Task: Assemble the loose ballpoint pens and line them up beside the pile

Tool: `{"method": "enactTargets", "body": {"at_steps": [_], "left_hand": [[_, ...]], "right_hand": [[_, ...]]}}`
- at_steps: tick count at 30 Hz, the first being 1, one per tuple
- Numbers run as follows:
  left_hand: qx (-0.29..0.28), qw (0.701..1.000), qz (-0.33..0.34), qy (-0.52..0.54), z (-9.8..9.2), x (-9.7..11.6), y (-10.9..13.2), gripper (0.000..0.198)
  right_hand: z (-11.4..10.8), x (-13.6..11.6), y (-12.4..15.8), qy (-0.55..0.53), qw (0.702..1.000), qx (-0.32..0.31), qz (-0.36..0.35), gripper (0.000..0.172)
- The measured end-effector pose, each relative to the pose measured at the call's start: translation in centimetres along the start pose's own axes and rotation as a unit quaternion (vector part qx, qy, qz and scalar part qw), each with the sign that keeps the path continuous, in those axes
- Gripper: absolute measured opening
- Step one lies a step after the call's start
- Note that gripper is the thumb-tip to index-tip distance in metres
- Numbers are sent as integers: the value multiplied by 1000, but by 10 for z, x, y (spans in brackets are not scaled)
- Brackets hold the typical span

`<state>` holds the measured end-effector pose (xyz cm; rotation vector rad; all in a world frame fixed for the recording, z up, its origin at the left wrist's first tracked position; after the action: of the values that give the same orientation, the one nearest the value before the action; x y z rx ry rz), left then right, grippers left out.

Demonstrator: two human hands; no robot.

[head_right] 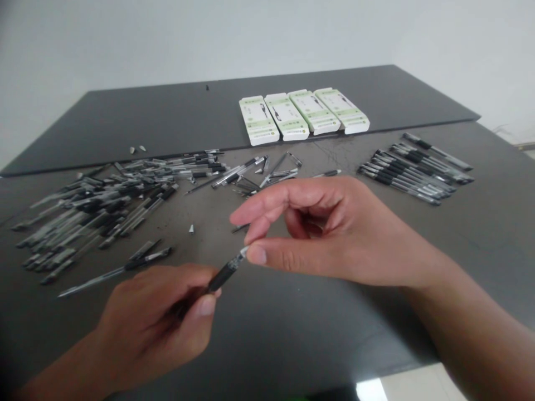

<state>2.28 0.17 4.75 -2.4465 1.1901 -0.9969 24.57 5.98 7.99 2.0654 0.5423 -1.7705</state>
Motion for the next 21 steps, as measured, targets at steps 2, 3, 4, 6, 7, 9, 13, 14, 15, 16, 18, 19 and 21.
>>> {"method": "enactTargets", "body": {"at_steps": [2, 3, 4, 6, 7, 9, 13, 14, 15, 16, 18, 19, 21], "left_hand": [[-12, 1000, -1, 3, 0, -1, 0, 12], [-15, 1000, -1, 1, 0, -1, 0, 11], [-16, 1000, 1, -4, 0, -2, 0, 10], [-18, 1000, 9, -14, 0, -2, 1, 10], [-20, 1000, 14, -16, 0, -2, 1, 10], [-23, 999, 24, -18, -1, -3, 1, 8], [-35, 999, 34, -24, -1, -4, 1, 7], [-41, 998, 32, -24, 0, -4, 1, 6], [-46, 998, 30, -22, 0, -4, 1, 5], [-51, 998, 26, -17, 1, -4, 1, 4], [-57, 998, 16, -6, 3, -3, 2, 5], [-60, 998, 11, 0, 4, -3, 2, 6], [-67, 998, 0, 10, 6, -1, 2, 8]], "right_hand": [[0, 1, 2, 43, 999, 9, -3, 34], [-1, 1, 3, 66, 998, 16, -6, 34], [-1, 2, 4, 87, 996, 22, -10, 35], [-1, 1, 6, 117, 993, 28, -18, 36], [0, 1, 7, 125, 991, 29, -23, 36], [0, 0, 8, 136, 990, 33, -31, 36], [2, -2, 8, 133, 988, 61, -41, 33], [3, -3, 8, 128, 989, 68, -41, 31], [5, -3, 7, 123, 989, 77, -42, 30], [8, -3, 7, 116, 989, 84, -44, 29], [15, -3, 5, 95, 989, 98, -48, 26], [19, -3, 5, 81, 990, 105, -51, 24], [26, -1, 4, 43, 990, 120, -52, 22]]}}
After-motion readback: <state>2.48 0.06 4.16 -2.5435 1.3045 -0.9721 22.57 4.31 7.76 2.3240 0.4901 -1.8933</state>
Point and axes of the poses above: each hand's wrist, its own y-axis away from the middle knuckle, its own z-axis out of the palm, x = y × z, the point moved 4 cm from there along -y, towards the middle knuckle, and after that the axes turned 8 degrees about z, right-handed, at the moved point
